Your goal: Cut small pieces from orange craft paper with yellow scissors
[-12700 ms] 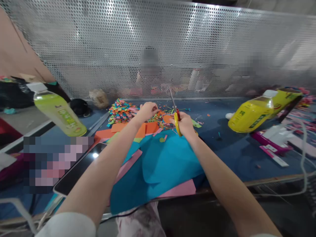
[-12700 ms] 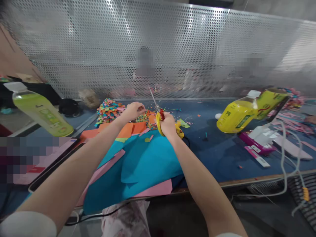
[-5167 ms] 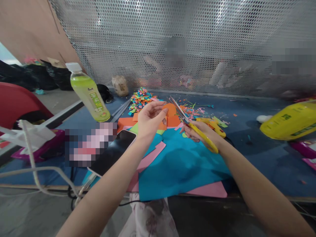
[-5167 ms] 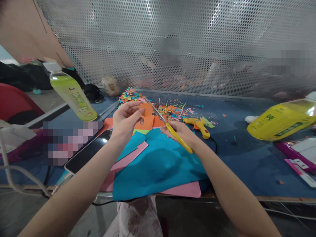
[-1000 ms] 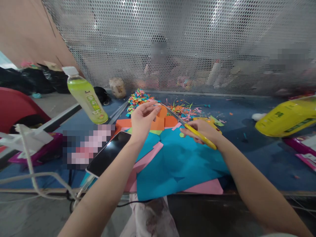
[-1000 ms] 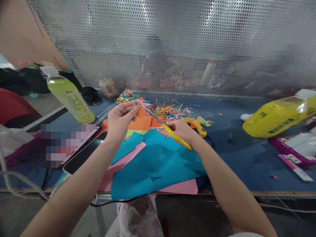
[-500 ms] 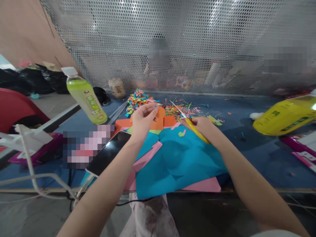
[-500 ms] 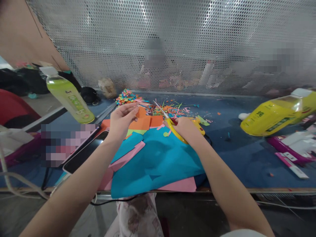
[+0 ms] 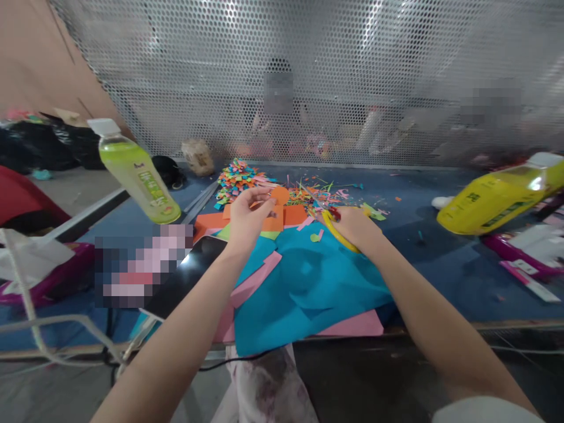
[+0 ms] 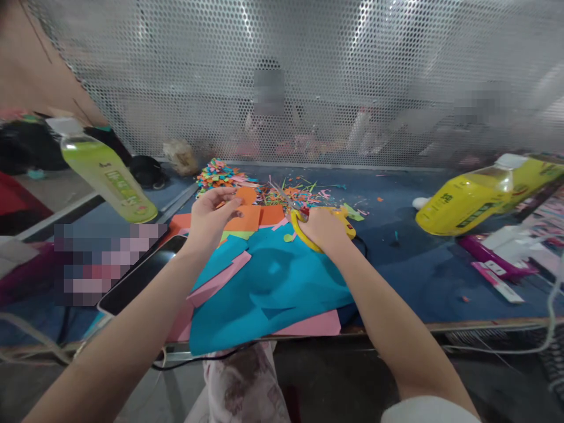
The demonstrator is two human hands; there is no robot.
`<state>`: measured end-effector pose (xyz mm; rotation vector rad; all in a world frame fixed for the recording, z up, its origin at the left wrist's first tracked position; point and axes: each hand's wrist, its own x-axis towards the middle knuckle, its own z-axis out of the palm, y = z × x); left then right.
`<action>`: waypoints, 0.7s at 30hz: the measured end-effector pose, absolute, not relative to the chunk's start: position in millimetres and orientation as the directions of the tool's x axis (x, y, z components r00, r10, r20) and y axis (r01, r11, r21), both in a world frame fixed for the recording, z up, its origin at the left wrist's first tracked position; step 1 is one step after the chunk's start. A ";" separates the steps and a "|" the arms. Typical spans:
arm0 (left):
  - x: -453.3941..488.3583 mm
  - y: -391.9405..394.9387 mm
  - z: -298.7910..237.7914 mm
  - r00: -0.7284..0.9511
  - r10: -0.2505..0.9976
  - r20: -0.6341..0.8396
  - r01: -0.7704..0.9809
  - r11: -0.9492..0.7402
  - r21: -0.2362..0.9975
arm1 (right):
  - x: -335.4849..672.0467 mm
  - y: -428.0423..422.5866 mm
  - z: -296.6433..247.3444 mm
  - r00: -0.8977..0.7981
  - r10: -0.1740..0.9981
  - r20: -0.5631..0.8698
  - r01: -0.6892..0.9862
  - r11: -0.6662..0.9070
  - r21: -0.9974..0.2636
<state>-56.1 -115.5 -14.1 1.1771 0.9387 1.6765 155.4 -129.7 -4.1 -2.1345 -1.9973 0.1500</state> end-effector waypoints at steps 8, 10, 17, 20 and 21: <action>-55.3 -112.6 -22.9 -0.150 0.937 0.315 -0.175 -0.339 0.924 | 161.3 -127.8 -6.4 -0.081 0.990 0.118 0.958 0.110 -0.264; -55.5 -110.7 -25.9 -0.140 0.936 0.322 -0.158 -0.342 0.926 | 160.8 -126.2 -8.2 -0.063 0.993 0.102 0.962 0.088 -0.258; -54.4 -113.2 -26.8 -0.052 0.954 0.296 -0.153 -0.301 0.941 | 151.2 -124.3 -11.7 -0.163 0.937 0.308 0.749 0.321 -0.580; -52.1 -117.6 -23.7 -0.007 0.952 0.305 -0.176 -0.301 0.937 | 148.9 -125.4 -10.0 -0.209 0.945 0.252 0.482 0.324 -0.814; -51.8 -118.5 -22.9 0.003 0.950 0.313 -0.180 -0.308 0.934 | 148.1 -126.3 -9.0 -0.234 0.948 0.215 0.399 0.296 -0.868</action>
